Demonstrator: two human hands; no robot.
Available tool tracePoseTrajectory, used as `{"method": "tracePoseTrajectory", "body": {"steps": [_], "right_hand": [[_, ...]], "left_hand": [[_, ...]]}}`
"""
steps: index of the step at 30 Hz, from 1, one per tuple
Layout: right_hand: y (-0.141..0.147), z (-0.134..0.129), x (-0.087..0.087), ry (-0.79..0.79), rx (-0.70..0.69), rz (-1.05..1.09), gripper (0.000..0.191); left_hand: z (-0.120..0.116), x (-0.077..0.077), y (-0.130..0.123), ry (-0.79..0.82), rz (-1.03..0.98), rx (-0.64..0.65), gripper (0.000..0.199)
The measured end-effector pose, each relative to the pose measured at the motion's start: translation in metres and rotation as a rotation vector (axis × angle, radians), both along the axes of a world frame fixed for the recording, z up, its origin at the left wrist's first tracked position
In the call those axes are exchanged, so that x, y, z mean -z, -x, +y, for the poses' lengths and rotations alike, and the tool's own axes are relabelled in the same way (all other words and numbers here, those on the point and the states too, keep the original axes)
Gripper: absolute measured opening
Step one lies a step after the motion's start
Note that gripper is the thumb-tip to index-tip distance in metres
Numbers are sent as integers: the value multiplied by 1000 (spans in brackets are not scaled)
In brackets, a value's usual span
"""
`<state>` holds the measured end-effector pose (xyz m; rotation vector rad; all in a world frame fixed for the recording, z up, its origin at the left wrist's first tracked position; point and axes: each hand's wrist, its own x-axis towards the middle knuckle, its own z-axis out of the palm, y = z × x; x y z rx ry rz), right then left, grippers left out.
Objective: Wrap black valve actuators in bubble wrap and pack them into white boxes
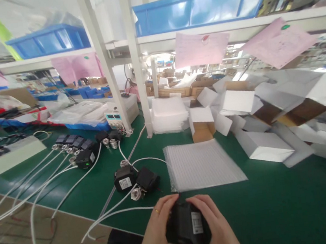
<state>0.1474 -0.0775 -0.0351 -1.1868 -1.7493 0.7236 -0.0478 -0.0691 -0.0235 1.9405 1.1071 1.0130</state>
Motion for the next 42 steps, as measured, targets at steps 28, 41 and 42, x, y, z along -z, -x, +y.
{"method": "tracePoseTrajectory", "body": {"steps": [28,41,42], "right_hand": [[8,-19,-17,242,123,354,72],[16,-33,-23,114,149,283,55],[16,-34,-23,163,165,371,48]], "left_hand": [[-19,14,-9,211,-297,-117,60],[-20,-40,-39,833,-1096,-646,60],[-18,-43,-37,897,-1161,-646,54]]}}
